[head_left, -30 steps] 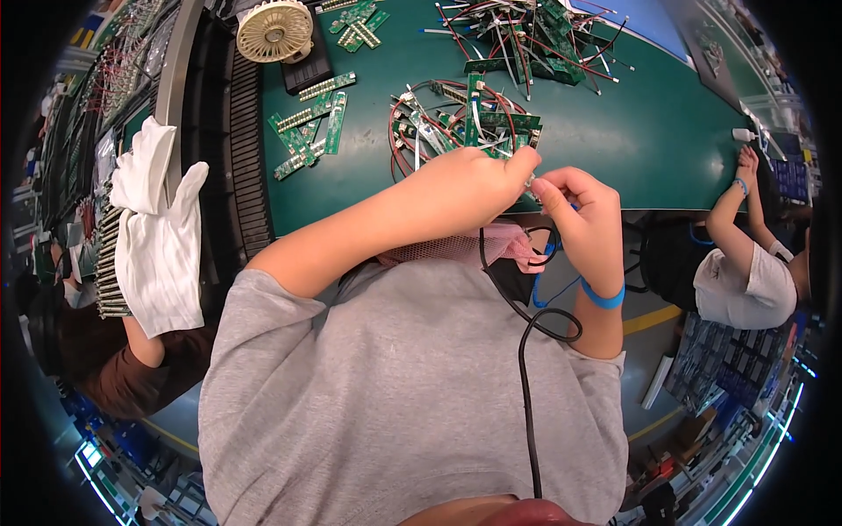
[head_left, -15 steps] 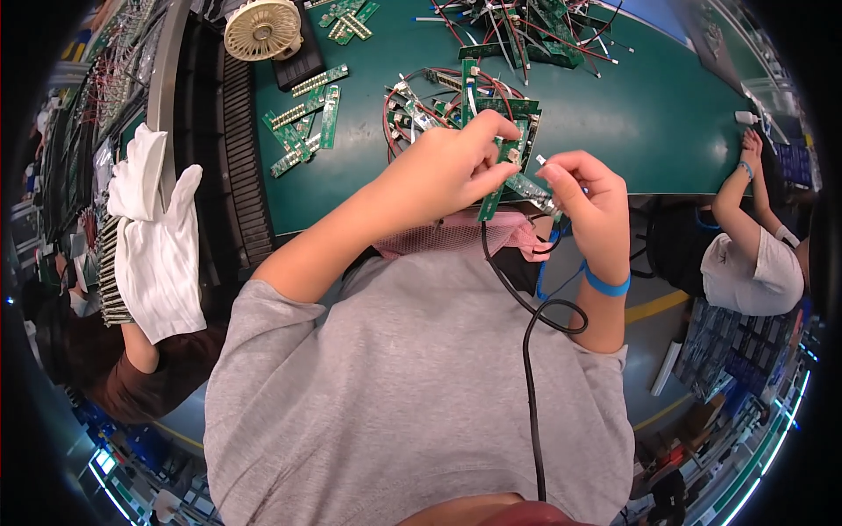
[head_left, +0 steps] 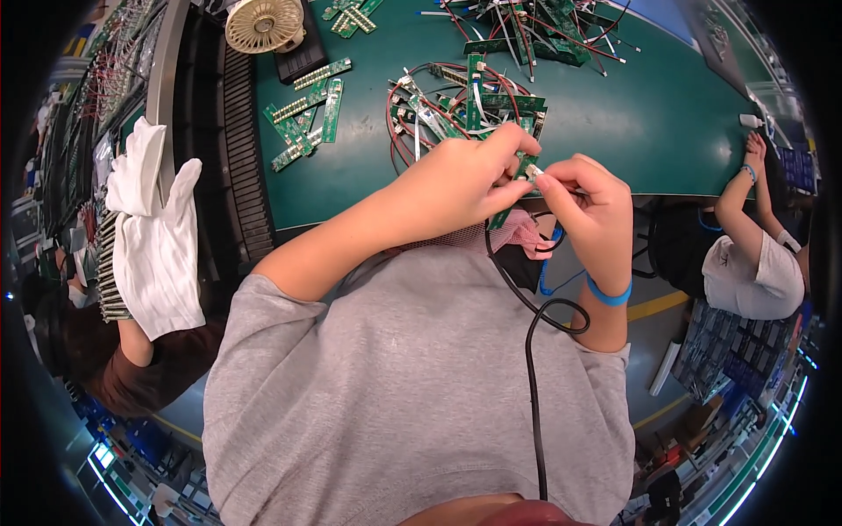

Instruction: The person connects wires and connectors to printed circuit boards by hand as part of an assembly line process.

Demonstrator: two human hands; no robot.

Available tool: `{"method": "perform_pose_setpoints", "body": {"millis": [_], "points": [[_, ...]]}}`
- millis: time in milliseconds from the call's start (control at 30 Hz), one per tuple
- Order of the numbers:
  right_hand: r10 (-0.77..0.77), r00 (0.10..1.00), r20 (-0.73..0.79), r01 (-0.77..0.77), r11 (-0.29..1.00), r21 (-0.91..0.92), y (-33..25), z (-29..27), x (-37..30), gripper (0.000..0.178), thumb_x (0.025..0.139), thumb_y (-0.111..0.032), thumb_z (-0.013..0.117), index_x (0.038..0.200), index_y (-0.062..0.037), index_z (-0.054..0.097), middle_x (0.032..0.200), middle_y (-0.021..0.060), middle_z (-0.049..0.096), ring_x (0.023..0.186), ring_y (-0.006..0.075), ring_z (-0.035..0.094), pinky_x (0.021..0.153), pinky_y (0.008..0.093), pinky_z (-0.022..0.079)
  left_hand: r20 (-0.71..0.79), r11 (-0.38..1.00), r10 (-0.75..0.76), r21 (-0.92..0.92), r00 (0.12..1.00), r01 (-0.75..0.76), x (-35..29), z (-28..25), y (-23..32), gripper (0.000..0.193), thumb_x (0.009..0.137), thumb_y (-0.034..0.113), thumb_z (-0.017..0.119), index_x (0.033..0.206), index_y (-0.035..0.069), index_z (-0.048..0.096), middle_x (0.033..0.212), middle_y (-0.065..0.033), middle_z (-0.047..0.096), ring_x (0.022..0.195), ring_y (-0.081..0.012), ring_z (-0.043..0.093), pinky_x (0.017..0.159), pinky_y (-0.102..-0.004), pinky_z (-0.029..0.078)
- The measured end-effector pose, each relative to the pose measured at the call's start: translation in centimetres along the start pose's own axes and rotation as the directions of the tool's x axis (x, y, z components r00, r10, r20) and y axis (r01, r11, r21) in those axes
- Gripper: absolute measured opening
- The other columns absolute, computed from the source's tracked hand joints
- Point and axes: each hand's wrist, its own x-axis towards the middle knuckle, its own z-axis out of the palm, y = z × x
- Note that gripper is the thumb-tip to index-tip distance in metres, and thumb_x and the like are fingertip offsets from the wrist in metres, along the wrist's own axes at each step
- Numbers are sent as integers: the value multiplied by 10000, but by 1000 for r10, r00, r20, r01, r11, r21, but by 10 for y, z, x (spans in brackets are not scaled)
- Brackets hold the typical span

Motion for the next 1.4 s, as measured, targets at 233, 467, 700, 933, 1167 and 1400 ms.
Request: {"method": "perform_pose_setpoints", "body": {"millis": [233,467,700,933,1167,1400], "points": [[-69,998,-9,69,998,-6,4,0,-1,67,758,-6,609,749,53,576,647,49,533,540,66,487,481,198,377,-33,1000,-7,-16,999,7,-4,4,3,330,784,85,627,1070,29,473,793,-104,641,703,-184,650,613,-267,509],[-27,1000,5,27,1000,-12,0,0,-4,66,764,8,589,727,57,562,637,47,526,501,51,470,429,197,349,-39,923,271,293,962,-249,-3,7,-2,323,735,53,638,1034,38,514,751,-113,609,691,-258,621,591,-340,501],[-121,993,11,122,986,-110,5,3,-2,61,763,-4,595,743,47,567,631,60,535,498,76,479,433,223,359,-36,860,408,350,912,-371,-3,8,-4,323,710,13,639,1014,-5,533,755,-110,605,660,-251,592,582,-334,489],[8,993,118,-4,999,-32,14,-5,0,85,766,-4,586,836,43,571,754,84,587,660,106,556,585,231,447,-151,930,323,234,934,-284,-5,12,-6,332,697,9,661,1013,20,560,776,-87,612,635,-214,582,575,-323,476],[-31,995,100,-45,736,675,45,-12,1,240,828,74,445,1067,67,469,1128,208,538,996,220,563,885,303,447,-283,949,289,207,914,-236,-1,0,-9,344,727,25,673,1046,41,543,788,-82,620,652,-137,620,570,-236,502],[-78,993,-86,107,901,420,46,-5,7,158,847,54,467,957,76,578,1035,162,587,934,213,590,849,316,476,-281,967,253,84,926,-239,-6,-2,-7,380,745,-10,648,1101,34,524,843,-58,626,686,-82,614,567,-210,496]]}}
